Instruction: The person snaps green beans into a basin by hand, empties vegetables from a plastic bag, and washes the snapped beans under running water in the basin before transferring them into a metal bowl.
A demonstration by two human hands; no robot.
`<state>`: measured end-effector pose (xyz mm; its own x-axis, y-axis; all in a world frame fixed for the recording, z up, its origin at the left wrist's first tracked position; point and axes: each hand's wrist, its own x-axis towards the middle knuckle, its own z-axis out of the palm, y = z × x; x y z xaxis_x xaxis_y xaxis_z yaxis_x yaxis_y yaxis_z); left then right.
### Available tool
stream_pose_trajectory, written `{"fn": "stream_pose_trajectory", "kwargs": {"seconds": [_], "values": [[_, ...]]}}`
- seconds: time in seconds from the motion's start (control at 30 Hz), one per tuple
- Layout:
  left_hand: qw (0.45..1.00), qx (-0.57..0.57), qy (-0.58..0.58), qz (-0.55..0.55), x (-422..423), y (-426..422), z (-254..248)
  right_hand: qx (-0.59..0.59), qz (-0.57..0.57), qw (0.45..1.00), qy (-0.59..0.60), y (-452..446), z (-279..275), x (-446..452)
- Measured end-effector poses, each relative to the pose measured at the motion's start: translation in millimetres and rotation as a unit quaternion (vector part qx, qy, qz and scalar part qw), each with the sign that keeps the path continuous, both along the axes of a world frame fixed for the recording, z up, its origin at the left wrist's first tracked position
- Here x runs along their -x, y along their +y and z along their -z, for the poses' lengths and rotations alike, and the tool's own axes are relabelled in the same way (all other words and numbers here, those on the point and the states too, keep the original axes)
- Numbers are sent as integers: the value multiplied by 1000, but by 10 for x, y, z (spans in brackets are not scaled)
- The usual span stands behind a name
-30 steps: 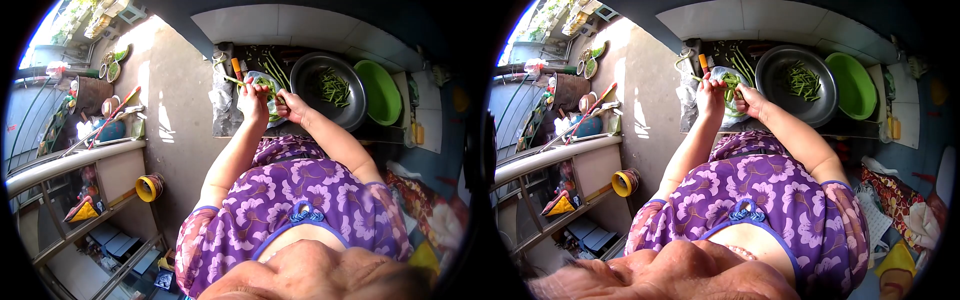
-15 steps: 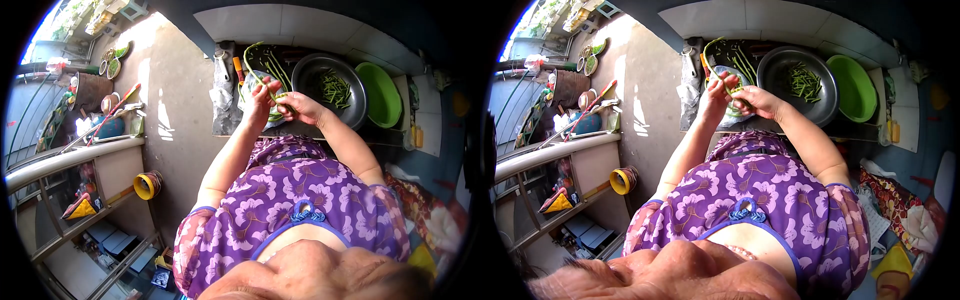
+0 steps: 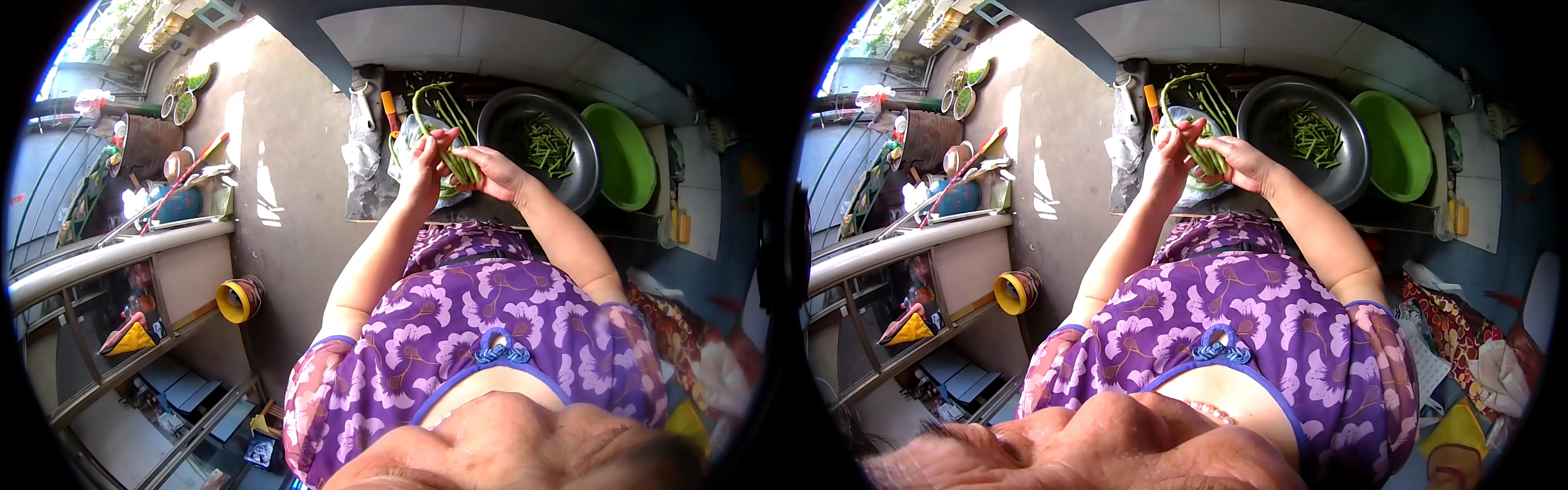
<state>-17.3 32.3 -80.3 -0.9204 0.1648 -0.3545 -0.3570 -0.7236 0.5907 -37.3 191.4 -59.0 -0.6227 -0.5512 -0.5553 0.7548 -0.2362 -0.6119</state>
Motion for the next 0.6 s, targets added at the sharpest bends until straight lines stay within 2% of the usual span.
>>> {"fn": "stream_pose_trajectory", "kwargs": {"seconds": [0.07,0.1,0.2,0.23,0.33,0.47,0.5,0.6], "values": [[999,2,28,25,32,-20,92,13,-47,999,18,3,-5,28],[998,3,41,37,50,-30,49,-23,-85,994,61,8,-24,39],[999,-15,-34,-14,140,-143,-109,-56,-109,983,135,6,83,14],[998,-52,24,-35,193,-199,-20,-113,-92,974,175,-24,159,-9],[998,-33,-2,-58,199,-117,89,-175,9,980,92,-80,303,23],[995,-50,33,-73,115,-74,121,-123,127,983,-51,77,608,184],[997,-37,25,-63,110,-87,92,-147,110,983,-3,122,570,175],[1000,6,2,-29,59,-109,-13,-53,58,995,63,-18,148,69]]}}
